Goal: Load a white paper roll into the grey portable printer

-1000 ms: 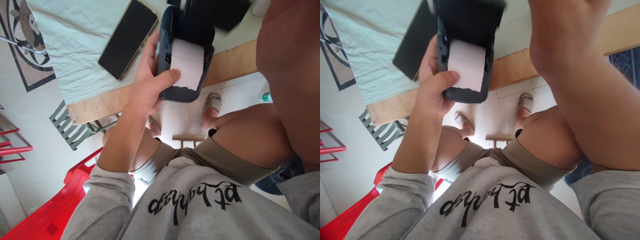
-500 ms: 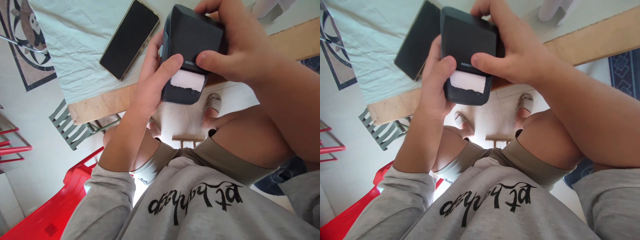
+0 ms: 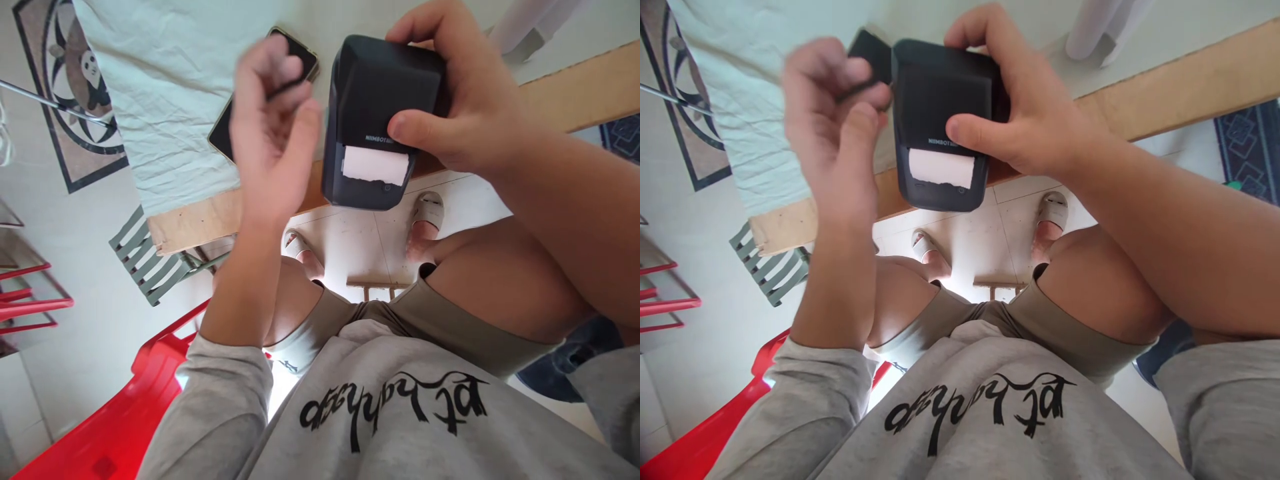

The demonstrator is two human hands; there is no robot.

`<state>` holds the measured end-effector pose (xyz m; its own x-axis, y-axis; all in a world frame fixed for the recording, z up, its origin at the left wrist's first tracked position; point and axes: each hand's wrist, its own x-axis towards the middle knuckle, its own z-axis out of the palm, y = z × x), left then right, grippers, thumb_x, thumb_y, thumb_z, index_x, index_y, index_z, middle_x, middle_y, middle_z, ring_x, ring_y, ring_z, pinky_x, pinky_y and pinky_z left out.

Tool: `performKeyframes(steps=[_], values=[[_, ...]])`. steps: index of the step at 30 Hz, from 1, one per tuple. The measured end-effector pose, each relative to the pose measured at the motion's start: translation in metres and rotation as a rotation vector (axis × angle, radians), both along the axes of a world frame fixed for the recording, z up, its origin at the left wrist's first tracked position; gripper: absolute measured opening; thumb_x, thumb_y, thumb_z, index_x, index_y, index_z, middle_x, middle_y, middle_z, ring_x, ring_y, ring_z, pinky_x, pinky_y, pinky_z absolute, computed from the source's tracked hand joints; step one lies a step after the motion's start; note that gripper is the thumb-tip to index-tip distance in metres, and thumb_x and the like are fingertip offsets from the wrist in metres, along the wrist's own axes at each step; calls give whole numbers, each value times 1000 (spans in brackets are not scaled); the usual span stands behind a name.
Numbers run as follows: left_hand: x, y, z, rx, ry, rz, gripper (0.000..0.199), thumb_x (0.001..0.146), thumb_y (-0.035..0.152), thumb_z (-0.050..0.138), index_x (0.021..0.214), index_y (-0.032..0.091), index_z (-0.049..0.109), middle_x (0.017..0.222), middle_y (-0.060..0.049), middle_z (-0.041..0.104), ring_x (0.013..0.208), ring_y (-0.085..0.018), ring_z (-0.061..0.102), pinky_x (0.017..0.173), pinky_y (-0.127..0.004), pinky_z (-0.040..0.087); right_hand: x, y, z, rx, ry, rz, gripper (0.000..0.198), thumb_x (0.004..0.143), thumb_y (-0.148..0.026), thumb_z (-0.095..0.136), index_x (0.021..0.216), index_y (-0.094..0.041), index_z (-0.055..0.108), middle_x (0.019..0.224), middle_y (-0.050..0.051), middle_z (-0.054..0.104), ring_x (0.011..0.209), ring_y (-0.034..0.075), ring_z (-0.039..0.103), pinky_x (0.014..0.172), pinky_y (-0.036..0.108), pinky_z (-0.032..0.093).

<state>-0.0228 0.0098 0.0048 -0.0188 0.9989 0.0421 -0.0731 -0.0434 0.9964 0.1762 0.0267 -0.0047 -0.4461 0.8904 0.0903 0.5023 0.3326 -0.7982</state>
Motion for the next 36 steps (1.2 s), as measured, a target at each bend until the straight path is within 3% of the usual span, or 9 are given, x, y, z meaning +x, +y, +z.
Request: performKeyframes(steps=[2,4,6,9,19,25,29,34,36], values=[[-16,7,2,298,474,58,27,70,20,60,95,27,51,97,5,51,92,-7,47,90,-21,43,0,-1,0,-13,-7,-17,68,71,-56,43,125,-18,27,112,-3,40,85,-17,33,72,-8,31],[-28,14,0,283,787,2,36,74,29,58,108,30,48,112,5,49,114,-8,40,110,-22,32,-1,-1,0,-19,-14,-29,67,71,-56,43,124,-18,28,110,-3,40,87,-17,33,72,-8,30],[-36,19,-5,124,892,6,50,69,39,63,116,35,45,121,7,43,124,-10,34,116,-22,24,-1,0,0,-19,-20,-36,67,71,-57,43,124,-19,30,111,-3,40,87,-17,33,74,-7,30],[-40,25,-11,-56,915,34,55,66,45,65,117,40,45,123,8,41,126,-15,31,118,-26,19,0,2,0,-17,-34,-41,67,70,-58,43,124,-20,30,109,-4,41,86,-17,32,73,-6,29],[-52,28,-7,-58,964,-110,51,70,41,61,120,38,48,120,10,48,121,-16,36,115,-29,25,-1,0,2,-7,-65,-51,65,71,-57,42,123,-19,31,111,-6,40,86,-18,31,73,-9,27],[-44,32,-13,-73,1196,42,71,58,16,67,124,34,46,122,-1,48,123,-20,42,111,-39,34,0,1,2,6,-87,-75,65,71,-55,42,124,-20,32,109,-9,40,86,-20,31,72,-12,26],[-53,36,-22,-58,1137,126,72,57,17,68,122,31,43,105,-2,56,106,-20,52,98,-45,40,-1,1,1,5,-89,-71,66,71,-56,41,124,-19,31,104,-7,42,84,-19,31,69,-12,26],[-74,37,-21,226,792,183,33,69,15,49,102,18,55,92,-4,56,91,-14,54,85,-36,42,-1,1,0,1,-84,-65,66,71,-57,41,125,-19,31,99,-6,44,83,-18,32,66,-12,29],[-74,34,-16,329,703,201,36,64,2,36,91,16,54,86,-3,52,84,-7,52,78,-26,42,-1,1,0,6,-85,-61,66,71,-57,40,124,-19,31,100,-7,43,82,-18,31,66,-13,28]])
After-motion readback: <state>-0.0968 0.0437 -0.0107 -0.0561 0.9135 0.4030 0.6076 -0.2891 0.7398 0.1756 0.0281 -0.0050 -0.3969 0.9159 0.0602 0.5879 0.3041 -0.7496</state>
